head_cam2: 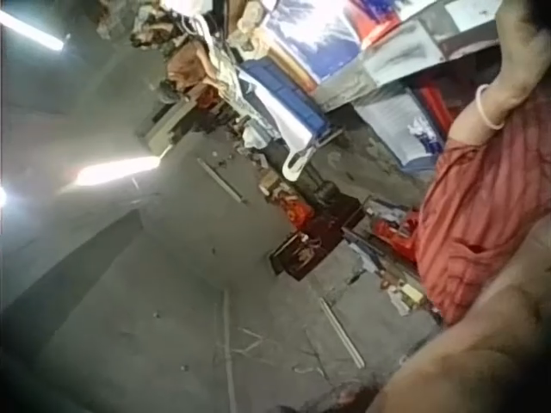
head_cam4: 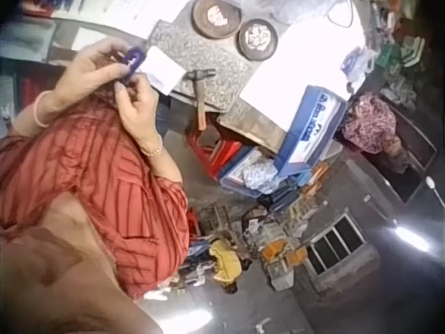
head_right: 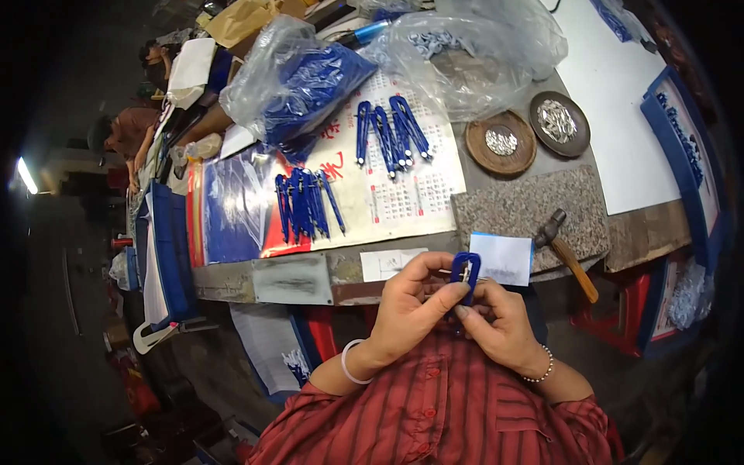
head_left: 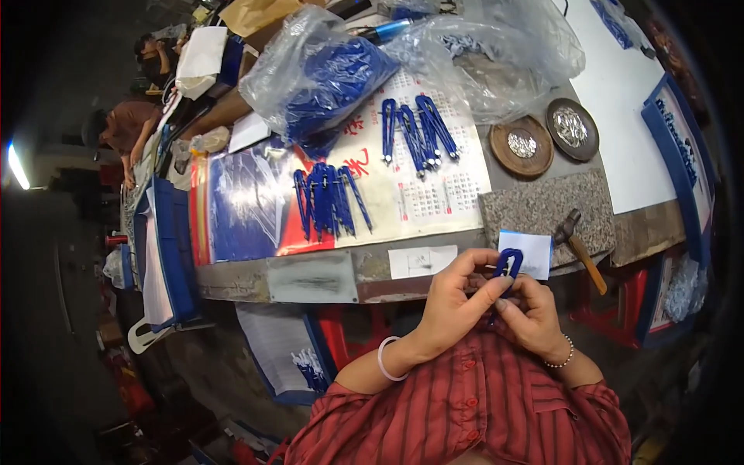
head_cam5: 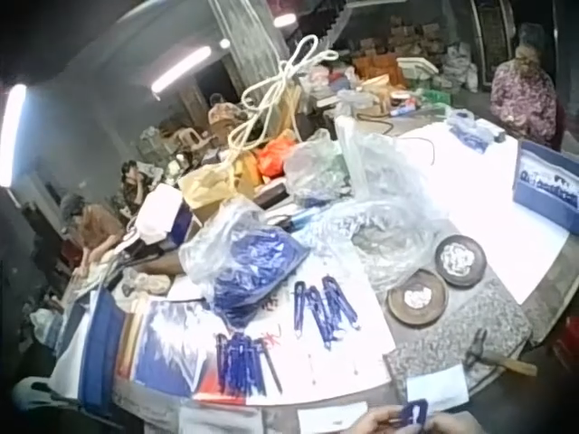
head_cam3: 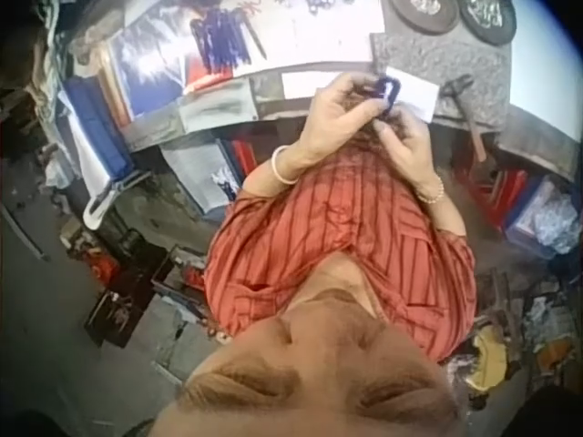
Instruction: Assembling small metal pins into blue plastic frames using a hammer on a stone block.
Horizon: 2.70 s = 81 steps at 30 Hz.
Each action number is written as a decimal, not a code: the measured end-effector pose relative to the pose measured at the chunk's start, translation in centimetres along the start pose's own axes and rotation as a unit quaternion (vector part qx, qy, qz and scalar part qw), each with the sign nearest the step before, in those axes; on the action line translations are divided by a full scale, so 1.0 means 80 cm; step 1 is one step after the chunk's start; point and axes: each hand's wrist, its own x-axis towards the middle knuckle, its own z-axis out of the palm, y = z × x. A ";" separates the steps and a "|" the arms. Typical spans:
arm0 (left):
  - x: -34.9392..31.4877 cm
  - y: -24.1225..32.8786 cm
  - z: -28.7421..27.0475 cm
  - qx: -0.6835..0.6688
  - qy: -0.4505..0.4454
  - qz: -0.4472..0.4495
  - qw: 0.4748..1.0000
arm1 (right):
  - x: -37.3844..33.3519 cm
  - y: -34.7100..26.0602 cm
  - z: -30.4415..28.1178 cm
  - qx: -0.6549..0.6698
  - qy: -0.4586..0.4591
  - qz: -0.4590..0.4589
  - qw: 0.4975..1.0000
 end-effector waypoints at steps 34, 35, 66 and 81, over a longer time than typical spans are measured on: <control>-0.013 -0.073 0.035 0.013 -0.039 -0.136 0.990 | -0.049 0.035 -0.051 0.081 -0.028 0.143 0.986; -0.014 -0.076 0.038 0.004 -0.029 -0.127 0.991 | -0.050 0.037 -0.051 0.071 -0.024 0.140 0.987; -0.004 -0.102 0.043 0.015 -0.010 -0.168 0.986 | -0.052 0.059 -0.067 0.037 -0.042 0.182 0.982; 0.001 -0.113 0.052 -0.032 0.008 -0.179 0.983 | -0.047 0.058 -0.076 0.011 -0.059 0.187 0.981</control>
